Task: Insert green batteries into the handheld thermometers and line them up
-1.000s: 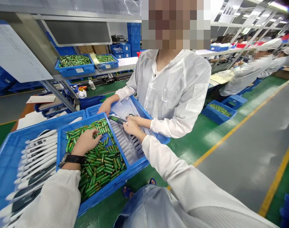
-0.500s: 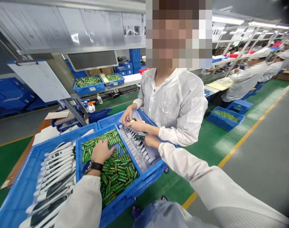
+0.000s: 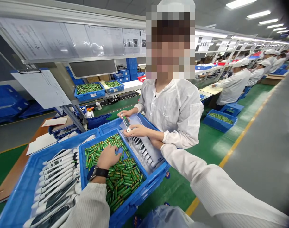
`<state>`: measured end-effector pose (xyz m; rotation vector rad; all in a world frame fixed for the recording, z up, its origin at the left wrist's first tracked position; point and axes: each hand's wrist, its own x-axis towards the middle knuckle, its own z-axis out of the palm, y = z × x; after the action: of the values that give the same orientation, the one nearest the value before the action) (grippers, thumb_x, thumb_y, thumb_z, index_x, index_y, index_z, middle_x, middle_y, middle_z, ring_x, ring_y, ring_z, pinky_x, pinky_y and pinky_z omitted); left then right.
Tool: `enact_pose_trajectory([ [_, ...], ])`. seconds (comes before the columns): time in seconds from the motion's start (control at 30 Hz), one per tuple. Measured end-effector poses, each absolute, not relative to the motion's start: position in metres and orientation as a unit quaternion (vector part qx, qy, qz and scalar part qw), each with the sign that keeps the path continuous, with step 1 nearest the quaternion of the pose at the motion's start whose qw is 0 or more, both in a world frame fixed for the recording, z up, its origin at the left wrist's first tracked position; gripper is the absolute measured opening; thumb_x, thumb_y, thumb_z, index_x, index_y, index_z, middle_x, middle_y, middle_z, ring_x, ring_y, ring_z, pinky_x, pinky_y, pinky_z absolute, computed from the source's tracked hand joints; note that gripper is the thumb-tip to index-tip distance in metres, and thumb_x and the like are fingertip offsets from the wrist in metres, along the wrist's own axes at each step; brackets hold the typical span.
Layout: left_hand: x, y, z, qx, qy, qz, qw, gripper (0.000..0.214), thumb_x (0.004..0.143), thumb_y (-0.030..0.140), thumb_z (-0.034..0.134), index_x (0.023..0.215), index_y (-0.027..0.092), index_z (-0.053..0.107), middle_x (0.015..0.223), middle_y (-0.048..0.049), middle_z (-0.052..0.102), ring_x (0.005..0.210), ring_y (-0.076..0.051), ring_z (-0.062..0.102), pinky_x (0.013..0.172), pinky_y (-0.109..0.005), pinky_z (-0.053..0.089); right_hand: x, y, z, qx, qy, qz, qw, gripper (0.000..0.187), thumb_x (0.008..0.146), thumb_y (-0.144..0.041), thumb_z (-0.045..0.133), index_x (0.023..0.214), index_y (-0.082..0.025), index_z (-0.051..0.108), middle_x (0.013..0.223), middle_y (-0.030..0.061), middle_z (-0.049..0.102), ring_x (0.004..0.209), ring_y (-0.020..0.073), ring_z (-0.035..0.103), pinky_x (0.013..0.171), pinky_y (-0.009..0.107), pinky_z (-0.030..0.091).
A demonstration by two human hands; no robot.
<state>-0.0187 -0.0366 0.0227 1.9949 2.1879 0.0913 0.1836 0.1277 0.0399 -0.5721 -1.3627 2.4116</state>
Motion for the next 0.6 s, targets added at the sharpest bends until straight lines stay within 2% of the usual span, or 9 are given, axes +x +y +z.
enact_pose_trajectory([
  [0.07, -0.015, -0.038, 0.026, 0.685, 0.722, 0.022, 0.09, 0.027, 0.083, 0.043, 0.057, 0.096, 0.02, 0.064, 0.103, -0.0135, 0.062, 0.102, -0.03, 0.061, 0.09, -0.038, 0.047, 0.184, 0.126, 0.046, -0.19, -0.461, 0.853, 0.157, 0.028, 0.103, -0.019, 0.037, 0.106, -0.006, 0.061, 0.106, 0.0091, 0.064, 0.111, 0.0088, 0.064, 0.097, 0.021, 0.049],
  [0.17, -0.011, -0.039, 0.03, 0.702, 0.705, 0.002, 0.101, 0.023, 0.077, 0.037, 0.06, 0.094, 0.022, 0.065, 0.104, -0.0126, 0.064, 0.102, -0.03, 0.062, 0.088, -0.037, 0.047, 0.186, 0.128, 0.052, -0.193, -0.485, 0.836, 0.17, 0.025, 0.101, -0.018, 0.04, 0.11, -0.007, 0.06, 0.113, 0.0102, 0.063, 0.114, 0.0104, 0.063, 0.1, 0.027, 0.05],
  [0.3, -0.007, -0.039, 0.033, 0.711, 0.688, -0.028, 0.14, 0.021, 0.072, 0.027, 0.061, 0.093, 0.023, 0.066, 0.103, -0.0108, 0.068, 0.093, -0.027, 0.066, 0.08, -0.035, 0.048, 0.184, 0.128, 0.033, -0.22, -0.552, 0.78, 0.195, 0.02, 0.098, -0.018, 0.045, 0.103, -0.005, 0.06, 0.115, 0.0136, 0.062, 0.117, 0.0138, 0.061, 0.105, 0.037, 0.048],
  [0.37, -0.005, -0.039, 0.033, 0.71, 0.691, -0.025, 0.137, 0.019, 0.074, 0.028, 0.06, 0.091, 0.023, 0.065, 0.104, -0.0105, 0.069, 0.092, -0.026, 0.066, 0.078, -0.033, 0.048, 0.185, 0.121, 0.007, -0.252, -0.607, 0.719, 0.226, 0.017, 0.095, -0.016, 0.046, 0.097, -0.007, 0.06, 0.115, 0.0133, 0.062, 0.126, 0.0148, 0.054, 0.111, 0.042, 0.041],
  [0.43, -0.003, -0.039, 0.032, 0.706, 0.697, -0.021, 0.127, 0.019, 0.077, 0.032, 0.06, 0.093, 0.022, 0.063, 0.105, -0.0108, 0.069, 0.094, -0.026, 0.067, 0.078, -0.033, 0.048, 0.187, 0.109, -0.024, -0.282, -0.637, 0.673, 0.248, 0.011, 0.09, -0.012, 0.048, 0.088, -0.014, 0.06, 0.113, 0.0108, 0.063, 0.136, 0.0143, 0.044, 0.118, 0.045, 0.03],
  [0.53, 0.001, -0.037, 0.028, 0.699, 0.705, -0.014, 0.115, 0.03, 0.079, 0.045, 0.061, 0.097, 0.021, 0.062, 0.103, -0.012, 0.07, 0.095, -0.028, 0.067, 0.079, -0.035, 0.048, 0.189, 0.099, -0.059, -0.311, -0.65, 0.645, 0.255, 0.022, 0.077, -0.003, 0.057, 0.071, -0.024, 0.055, 0.102, 0.0086, 0.065, 0.142, 0.0157, 0.033, 0.124, 0.045, 0.009],
  [0.6, 0.004, -0.037, 0.024, 0.695, 0.71, 0.002, 0.115, 0.033, 0.079, 0.05, 0.064, 0.094, 0.02, 0.063, 0.099, -0.012, 0.071, 0.093, -0.029, 0.067, 0.078, -0.036, 0.048, 0.19, 0.1, -0.067, -0.319, -0.664, 0.626, 0.255, 0.028, 0.069, 0.001, 0.06, 0.064, -0.024, 0.052, 0.093, 0.0076, 0.065, 0.14, 0.0198, 0.035, 0.124, 0.048, 0.004],
])
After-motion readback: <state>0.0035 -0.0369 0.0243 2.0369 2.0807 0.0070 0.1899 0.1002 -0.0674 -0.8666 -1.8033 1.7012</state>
